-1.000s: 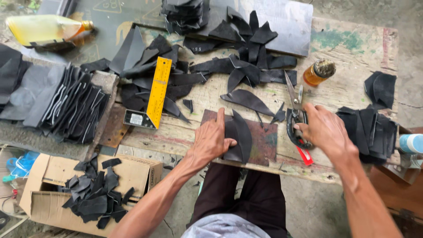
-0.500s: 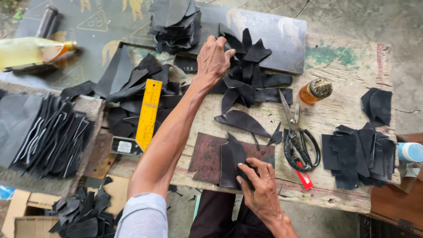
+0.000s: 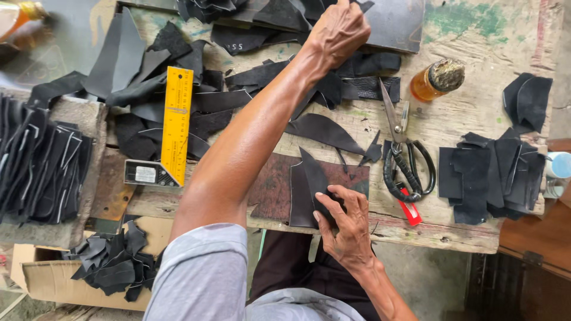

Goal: The person cuts leather pieces using shears and marks them with a pen. They fold the leather pieces by hand and apply glue to the edges.

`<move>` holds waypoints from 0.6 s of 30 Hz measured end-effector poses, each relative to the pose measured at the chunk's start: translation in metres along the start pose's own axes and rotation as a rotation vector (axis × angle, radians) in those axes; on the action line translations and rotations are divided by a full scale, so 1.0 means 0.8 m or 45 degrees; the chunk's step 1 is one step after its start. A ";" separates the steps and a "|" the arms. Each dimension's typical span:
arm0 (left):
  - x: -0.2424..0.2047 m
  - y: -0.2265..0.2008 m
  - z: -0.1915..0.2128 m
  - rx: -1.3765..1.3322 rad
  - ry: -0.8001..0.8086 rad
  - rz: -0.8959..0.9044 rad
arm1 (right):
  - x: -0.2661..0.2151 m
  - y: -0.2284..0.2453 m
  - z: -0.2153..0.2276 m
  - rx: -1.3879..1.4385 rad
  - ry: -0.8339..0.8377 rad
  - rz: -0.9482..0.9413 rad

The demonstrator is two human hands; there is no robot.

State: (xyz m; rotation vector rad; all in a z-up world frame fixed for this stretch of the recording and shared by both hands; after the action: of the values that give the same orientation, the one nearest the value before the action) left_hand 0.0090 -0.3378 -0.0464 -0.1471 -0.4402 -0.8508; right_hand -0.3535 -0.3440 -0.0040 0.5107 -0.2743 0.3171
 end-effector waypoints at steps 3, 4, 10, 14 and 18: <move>-0.002 0.002 0.024 0.056 0.158 -0.012 | 0.002 0.005 0.003 -0.002 -0.009 0.016; -0.001 0.005 0.043 0.002 0.164 0.005 | 0.002 0.005 0.000 -0.002 -0.009 0.017; -0.076 -0.013 0.199 -1.154 -0.223 0.040 | -0.006 0.001 -0.001 -0.026 -0.022 0.036; -0.191 -0.079 0.145 -1.981 0.551 0.528 | -0.006 0.000 0.001 -0.034 -0.019 0.051; -0.249 -0.085 0.110 -1.889 0.686 0.880 | -0.009 0.002 0.000 -0.057 -0.010 0.048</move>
State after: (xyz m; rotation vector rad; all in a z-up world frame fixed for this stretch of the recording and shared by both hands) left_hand -0.1852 -0.2176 -0.0564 -1.3152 0.8021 -0.3382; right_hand -0.3607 -0.3445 -0.0056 0.4636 -0.2985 0.3450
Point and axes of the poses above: each hand's wrist, its own x-axis towards the middle knuckle, its own z-axis out of the back of the hand, y = z × x, the point moved 9 cm from there along x, towards the middle knuckle, and after that the axes turned 14 degrees about -x, right-handed, at the moved point
